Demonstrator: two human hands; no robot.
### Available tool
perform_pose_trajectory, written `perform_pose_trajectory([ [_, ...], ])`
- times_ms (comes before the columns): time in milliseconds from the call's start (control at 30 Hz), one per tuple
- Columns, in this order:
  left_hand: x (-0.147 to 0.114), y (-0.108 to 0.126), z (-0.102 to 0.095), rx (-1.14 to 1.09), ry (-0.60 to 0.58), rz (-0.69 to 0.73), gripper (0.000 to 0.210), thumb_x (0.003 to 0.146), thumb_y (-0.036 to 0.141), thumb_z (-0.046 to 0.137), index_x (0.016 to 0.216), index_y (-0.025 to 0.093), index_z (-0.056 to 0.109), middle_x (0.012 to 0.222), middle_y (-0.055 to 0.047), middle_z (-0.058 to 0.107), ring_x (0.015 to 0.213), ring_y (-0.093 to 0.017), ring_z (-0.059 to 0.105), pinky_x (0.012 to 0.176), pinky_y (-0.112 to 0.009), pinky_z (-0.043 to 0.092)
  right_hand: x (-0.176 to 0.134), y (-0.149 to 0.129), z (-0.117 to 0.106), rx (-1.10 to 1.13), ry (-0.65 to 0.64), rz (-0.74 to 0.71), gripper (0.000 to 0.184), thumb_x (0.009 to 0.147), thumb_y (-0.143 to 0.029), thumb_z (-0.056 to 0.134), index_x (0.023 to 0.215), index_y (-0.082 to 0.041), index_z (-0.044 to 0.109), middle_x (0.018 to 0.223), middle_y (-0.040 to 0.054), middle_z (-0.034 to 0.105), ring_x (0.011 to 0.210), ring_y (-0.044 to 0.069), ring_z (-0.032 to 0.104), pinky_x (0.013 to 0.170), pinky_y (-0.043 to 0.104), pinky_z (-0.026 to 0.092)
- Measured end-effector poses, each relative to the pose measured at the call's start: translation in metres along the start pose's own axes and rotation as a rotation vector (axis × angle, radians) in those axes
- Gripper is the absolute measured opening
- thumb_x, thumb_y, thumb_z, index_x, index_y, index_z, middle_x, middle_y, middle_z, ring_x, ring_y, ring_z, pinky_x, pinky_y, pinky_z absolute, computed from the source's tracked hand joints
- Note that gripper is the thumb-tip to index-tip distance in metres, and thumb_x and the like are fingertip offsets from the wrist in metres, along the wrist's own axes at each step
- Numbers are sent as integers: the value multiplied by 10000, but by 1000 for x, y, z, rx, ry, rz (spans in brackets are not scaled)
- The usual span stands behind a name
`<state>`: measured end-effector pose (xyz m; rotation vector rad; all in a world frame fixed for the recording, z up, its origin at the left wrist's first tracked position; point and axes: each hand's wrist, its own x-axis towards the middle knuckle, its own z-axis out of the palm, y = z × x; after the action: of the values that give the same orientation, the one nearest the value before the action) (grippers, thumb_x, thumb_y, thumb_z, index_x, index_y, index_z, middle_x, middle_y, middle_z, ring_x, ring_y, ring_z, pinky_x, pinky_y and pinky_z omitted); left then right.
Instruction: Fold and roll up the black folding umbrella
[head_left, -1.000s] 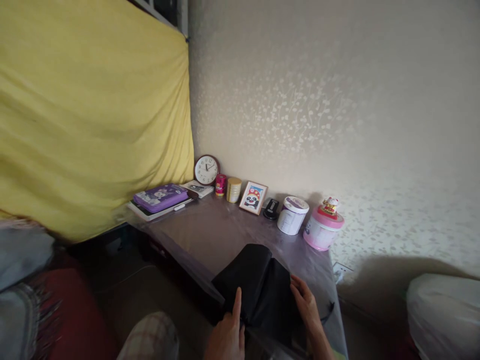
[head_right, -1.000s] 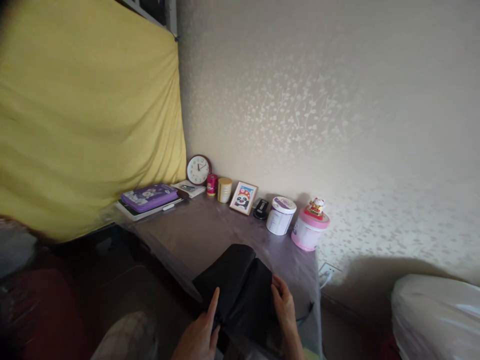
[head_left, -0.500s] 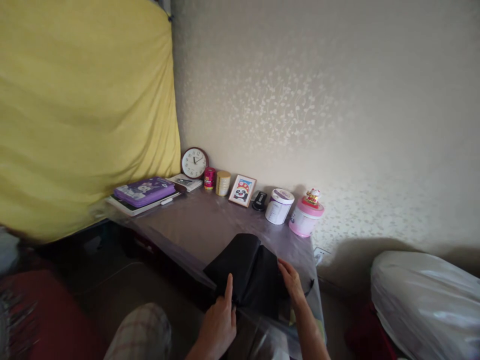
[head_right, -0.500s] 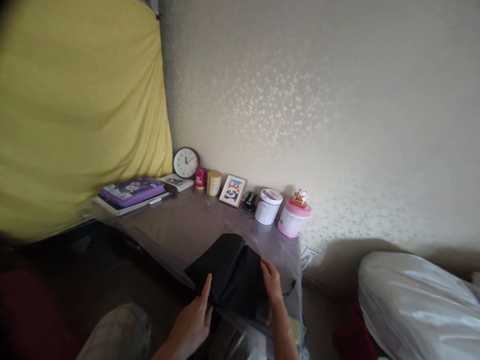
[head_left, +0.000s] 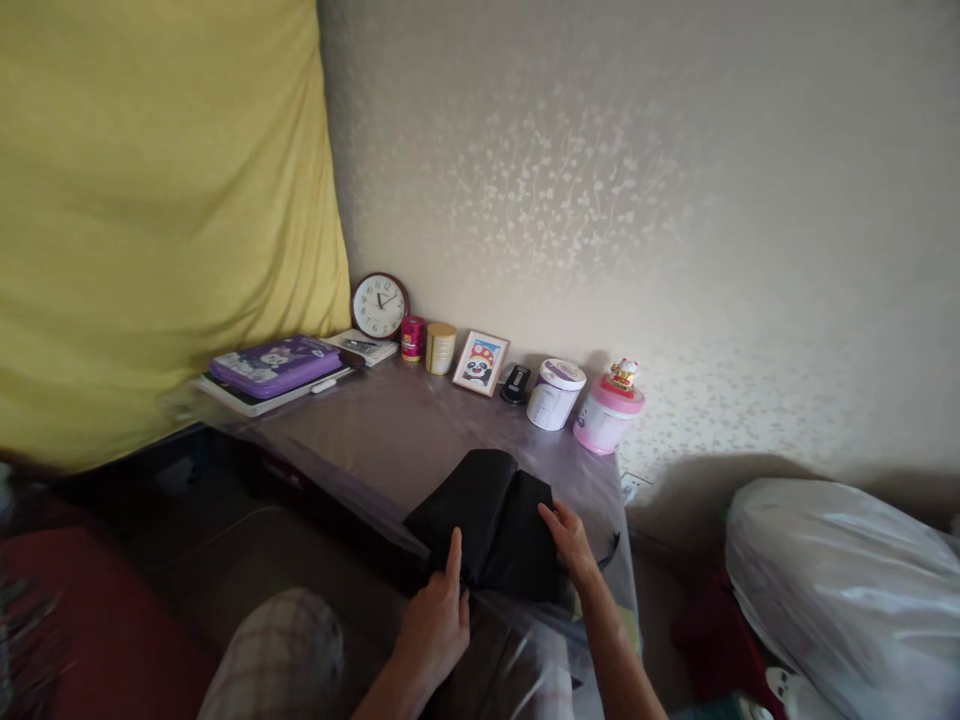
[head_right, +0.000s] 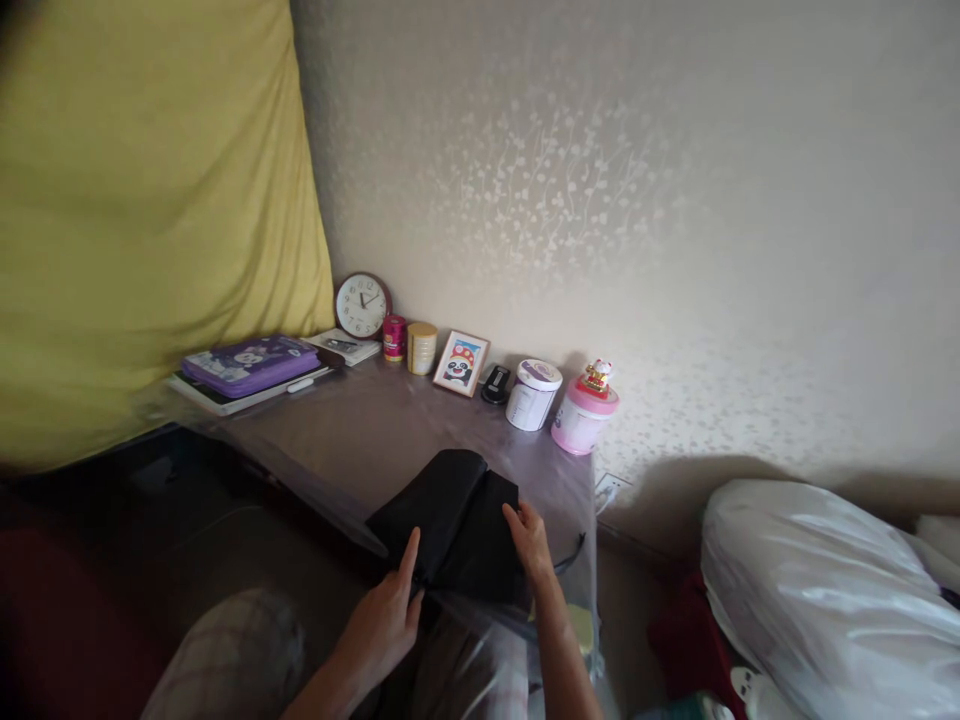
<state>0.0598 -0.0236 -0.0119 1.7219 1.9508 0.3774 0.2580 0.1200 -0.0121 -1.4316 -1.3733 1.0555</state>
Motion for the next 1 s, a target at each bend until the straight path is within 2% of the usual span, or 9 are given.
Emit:
perform_pose_trajectory([
  [167,0,1,-1,4,4,-8,714,897,226,383,1432,181,-88,997,-83,629,867,-202,617,710,-267,388,-3,-5,3,28,-67,23,442,650,-522,615,877,-148,675,641,15,653,596,182,601,480,245,440],
  [367,-1,4,-5,26,-7,-10,705,898,214,371,1432,175,-89,972,-74,631,856,-196,616,720,-266,391,0,-5,6,30,-52,-27,427,623,-533,632,785,-139,670,651,33,658,622,200,600,521,274,462],
  [567,1,2,0,-23,6,-9,701,890,206,364,1434,188,-78,1011,-82,629,882,-200,612,745,-273,395,0,-7,7,44,-50,-105,443,630,-556,622,787,-142,655,660,32,655,646,210,601,568,295,469],
  [800,2,-2,-5,-96,27,8,717,874,218,395,1440,186,-44,1001,-74,649,886,-194,612,749,-263,396,-4,-33,8,43,6,-166,419,640,-536,639,761,-135,642,612,7,596,577,165,541,512,259,422],
  [1000,5,-2,-12,-115,-1,-3,721,872,231,401,1438,125,-32,987,-99,657,884,-201,615,744,-270,404,4,-61,36,-10,10,-205,500,665,-512,617,965,-114,636,570,-23,552,529,141,512,461,238,395],
])
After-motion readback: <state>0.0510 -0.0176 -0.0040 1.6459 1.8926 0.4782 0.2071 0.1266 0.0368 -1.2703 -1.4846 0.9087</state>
